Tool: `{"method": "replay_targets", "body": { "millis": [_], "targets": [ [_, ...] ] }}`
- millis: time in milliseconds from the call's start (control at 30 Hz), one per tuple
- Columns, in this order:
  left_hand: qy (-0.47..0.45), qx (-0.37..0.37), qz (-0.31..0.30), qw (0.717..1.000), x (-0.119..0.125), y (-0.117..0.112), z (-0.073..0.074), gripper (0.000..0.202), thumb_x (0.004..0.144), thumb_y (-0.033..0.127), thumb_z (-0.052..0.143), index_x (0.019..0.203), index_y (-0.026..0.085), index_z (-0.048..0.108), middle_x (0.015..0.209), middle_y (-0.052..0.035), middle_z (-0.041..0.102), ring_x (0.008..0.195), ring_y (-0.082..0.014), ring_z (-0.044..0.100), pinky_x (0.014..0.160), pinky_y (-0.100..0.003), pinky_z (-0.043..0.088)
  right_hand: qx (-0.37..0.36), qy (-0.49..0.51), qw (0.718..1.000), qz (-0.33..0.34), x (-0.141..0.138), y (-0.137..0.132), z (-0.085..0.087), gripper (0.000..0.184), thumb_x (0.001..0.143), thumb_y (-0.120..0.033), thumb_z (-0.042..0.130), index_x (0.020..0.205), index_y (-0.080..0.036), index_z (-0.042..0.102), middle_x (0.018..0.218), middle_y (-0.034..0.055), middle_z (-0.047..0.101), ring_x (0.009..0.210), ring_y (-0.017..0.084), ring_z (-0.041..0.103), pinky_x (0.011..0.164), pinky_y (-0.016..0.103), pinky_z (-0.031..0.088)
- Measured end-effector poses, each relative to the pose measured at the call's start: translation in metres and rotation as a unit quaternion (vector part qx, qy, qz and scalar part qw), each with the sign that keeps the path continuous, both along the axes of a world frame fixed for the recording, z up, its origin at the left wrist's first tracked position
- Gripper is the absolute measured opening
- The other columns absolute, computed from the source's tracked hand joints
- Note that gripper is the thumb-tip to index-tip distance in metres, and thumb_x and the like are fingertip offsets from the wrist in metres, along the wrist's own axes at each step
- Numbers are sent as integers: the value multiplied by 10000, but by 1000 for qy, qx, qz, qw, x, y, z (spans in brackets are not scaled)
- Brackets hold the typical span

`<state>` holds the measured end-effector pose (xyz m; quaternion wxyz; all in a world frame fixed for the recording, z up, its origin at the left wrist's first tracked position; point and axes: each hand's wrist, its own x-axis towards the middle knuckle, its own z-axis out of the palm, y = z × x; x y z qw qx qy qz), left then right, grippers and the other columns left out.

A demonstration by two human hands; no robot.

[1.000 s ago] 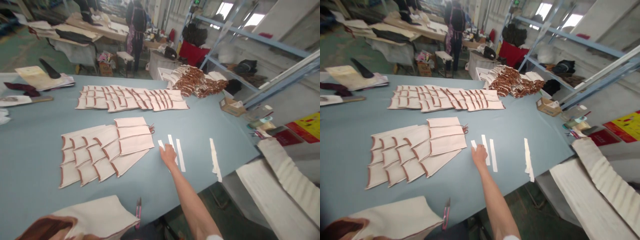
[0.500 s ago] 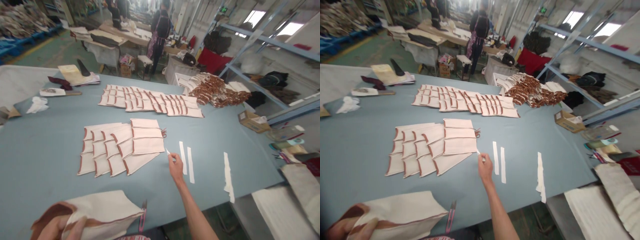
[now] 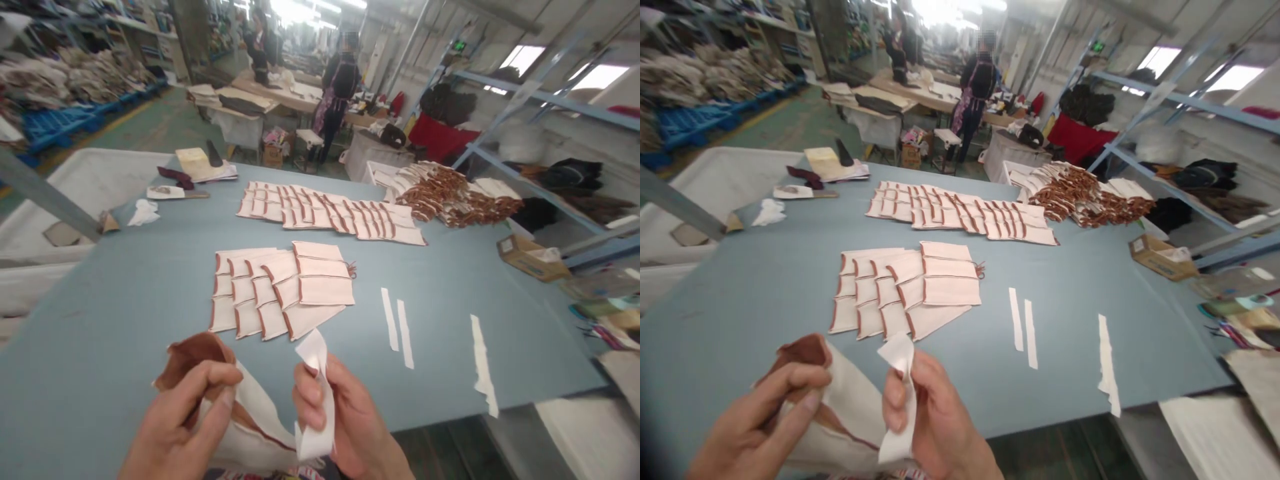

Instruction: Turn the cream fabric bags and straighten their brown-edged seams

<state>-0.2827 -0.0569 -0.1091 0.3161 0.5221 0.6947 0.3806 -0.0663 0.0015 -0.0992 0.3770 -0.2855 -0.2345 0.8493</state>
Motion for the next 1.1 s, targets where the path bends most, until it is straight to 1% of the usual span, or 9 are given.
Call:
{"method": "replay_targets", "body": {
  "millis": [300,433,500,633,700,800,900,967,1100],
  "targets": [
    [-208,-109,-56,970,-3,-8,44,325,854,544,762,811,222,740,701,11,721,647,-196,665,629,-250,530,18,-7,993,117,-46,-34,4,515,963,-616,689,677,-222,520,503,-64,412,478,96,310,549,255,284],
    [-213,-121,-49,968,-9,-17,46,362,884,538,701,737,208,682,662,28,594,619,-160,542,608,-237,450,132,-184,973,40,-45,-43,1,459,1051,-626,604,807,-240,560,576,-60,490,491,119,373,526,259,331],
    [-207,-118,-55,970,-12,-23,42,355,859,529,707,721,205,661,674,42,514,623,-145,471,594,-228,412,318,-331,887,-53,-39,-42,4,325,1084,-486,610,871,-241,611,641,-35,579,513,129,451,537,269,360],
    [-226,-118,-84,963,-15,-31,35,339,822,537,745,886,205,771,745,22,573,701,-173,504,624,-235,439,653,-436,605,-129,-29,-33,15,146,1046,-139,595,993,-259,659,705,10,721,586,160,622,599,284,445],
    [-252,-114,-102,956,-13,-32,35,418,798,583,788,957,196,789,792,8,621,742,-185,523,655,-243,451,707,-438,539,-132,-28,-29,19,186,1043,-89,574,1062,-266,628,738,16,759,603,164,669,604,274,482],
    [-285,-114,-86,948,-8,-32,38,450,780,617,823,839,181,729,754,18,584,705,-165,488,629,-235,416,739,-434,492,-151,-28,-30,19,181,1050,-93,559,1106,-258,608,751,15,773,615,167,703,617,273,515],
    [-284,-122,-29,950,-2,-33,43,429,822,575,796,723,193,628,677,45,503,629,-134,427,587,-230,359,750,-421,482,-166,-28,-37,12,168,1059,-90,543,1081,-239,617,756,14,772,622,157,708,629,265,521],
    [-271,-115,-6,956,2,-35,46,386,821,519,773,693,198,602,658,54,469,613,-127,407,585,-234,339,724,-425,512,-179,-28,-42,8,100,1092,-183,541,1114,-238,622,806,21,781,668,168,721,680,277,548],
    [-223,-81,5,972,8,-40,47,307,814,422,715,643,201,587,635,58,441,602,-124,393,583,-242,314,584,-419,684,-127,-29,-45,6,430,1126,-570,498,1351,-225,622,969,47,780,907,226,764,856,337,605]
  ]
}}
